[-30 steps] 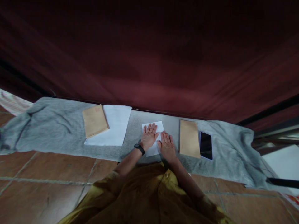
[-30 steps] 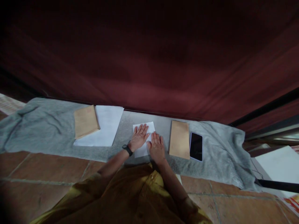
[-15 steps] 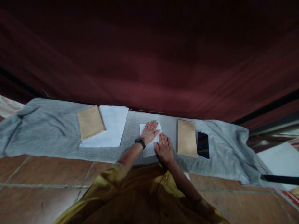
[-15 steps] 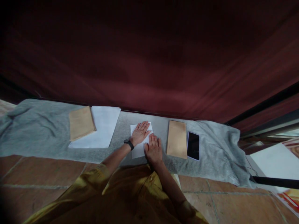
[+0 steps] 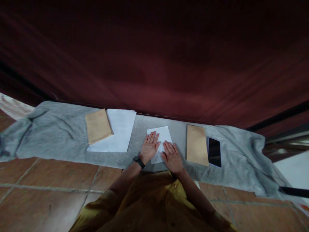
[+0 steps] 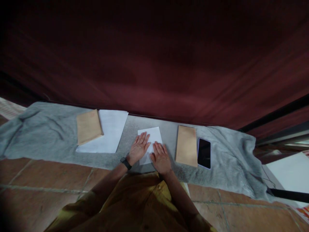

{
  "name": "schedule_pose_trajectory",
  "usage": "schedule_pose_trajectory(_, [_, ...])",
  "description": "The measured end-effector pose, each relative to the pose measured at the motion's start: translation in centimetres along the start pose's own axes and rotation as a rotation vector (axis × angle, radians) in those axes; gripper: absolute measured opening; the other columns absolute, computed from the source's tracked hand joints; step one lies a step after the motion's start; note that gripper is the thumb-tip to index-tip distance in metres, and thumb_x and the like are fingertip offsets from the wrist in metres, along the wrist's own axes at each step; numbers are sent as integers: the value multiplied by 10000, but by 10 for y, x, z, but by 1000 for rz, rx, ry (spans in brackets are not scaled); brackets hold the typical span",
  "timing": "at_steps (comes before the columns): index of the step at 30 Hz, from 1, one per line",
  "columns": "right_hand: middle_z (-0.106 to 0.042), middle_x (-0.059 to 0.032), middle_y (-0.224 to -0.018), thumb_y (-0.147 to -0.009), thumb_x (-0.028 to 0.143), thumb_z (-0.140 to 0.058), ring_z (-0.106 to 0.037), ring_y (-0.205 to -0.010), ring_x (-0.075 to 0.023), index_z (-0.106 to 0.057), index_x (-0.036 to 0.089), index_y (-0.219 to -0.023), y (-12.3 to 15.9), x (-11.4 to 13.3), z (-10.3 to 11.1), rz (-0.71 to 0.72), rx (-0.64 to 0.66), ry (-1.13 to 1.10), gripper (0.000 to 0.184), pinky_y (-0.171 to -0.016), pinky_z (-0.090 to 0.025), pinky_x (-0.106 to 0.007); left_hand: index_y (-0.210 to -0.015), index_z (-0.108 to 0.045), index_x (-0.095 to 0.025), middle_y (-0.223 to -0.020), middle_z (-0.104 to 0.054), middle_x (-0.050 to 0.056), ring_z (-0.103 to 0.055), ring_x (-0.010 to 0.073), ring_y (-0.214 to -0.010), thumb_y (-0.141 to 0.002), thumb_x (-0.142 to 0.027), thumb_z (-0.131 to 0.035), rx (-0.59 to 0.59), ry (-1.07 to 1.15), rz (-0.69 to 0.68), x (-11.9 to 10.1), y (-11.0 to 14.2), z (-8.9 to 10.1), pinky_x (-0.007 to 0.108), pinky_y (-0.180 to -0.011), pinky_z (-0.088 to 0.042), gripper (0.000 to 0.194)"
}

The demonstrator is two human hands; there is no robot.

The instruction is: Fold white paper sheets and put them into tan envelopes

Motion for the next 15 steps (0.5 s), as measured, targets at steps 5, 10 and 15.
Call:
schedule_pose_trajectory(5, [-417,-95,-1613,-1056,383,-452,-397,-1493,-253,-453,203,-1543,15,2,6,125,56,-11,520,-1258,-283,-489,-1565,-403,-149,-1650,-340,114,-275,251,-1549,-1065,-416,-300,12,-6,-5,8,5,8,467,-1273,-250,575])
schedule_pose_trajectory(10, [-412,-93,-1617,-1054,369,-457,-404,-1489,-256,-426,195,-1558,33,3,10,187,66,-23,535,-1253,-299,-489,-1551,-411,-137,-1641,-362,125,-290,243,-1545,-1066,-414,-335,41,-3,-102,14,26,16,464,-1275,-241,564])
schedule_pose_trajectory(15, [-459,-104,-1589,-1061,312,-424,-428,-1473,-244,-453,161,-1539,38,2,8,165,30,-43,502,-1250,-319,-477,-1551,-400,-170,-1639,-379,105,-300,222,-1541,-1064,-414,-368,117,34,-245,9,70,18,465,-1276,-220,545])
Point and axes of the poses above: each hand's wrist, its own y-axis away from the middle knuckle, its own z-axis out of the back of the hand, x = y × z, the point moved 2 cm from there along -y, towards the middle knuckle
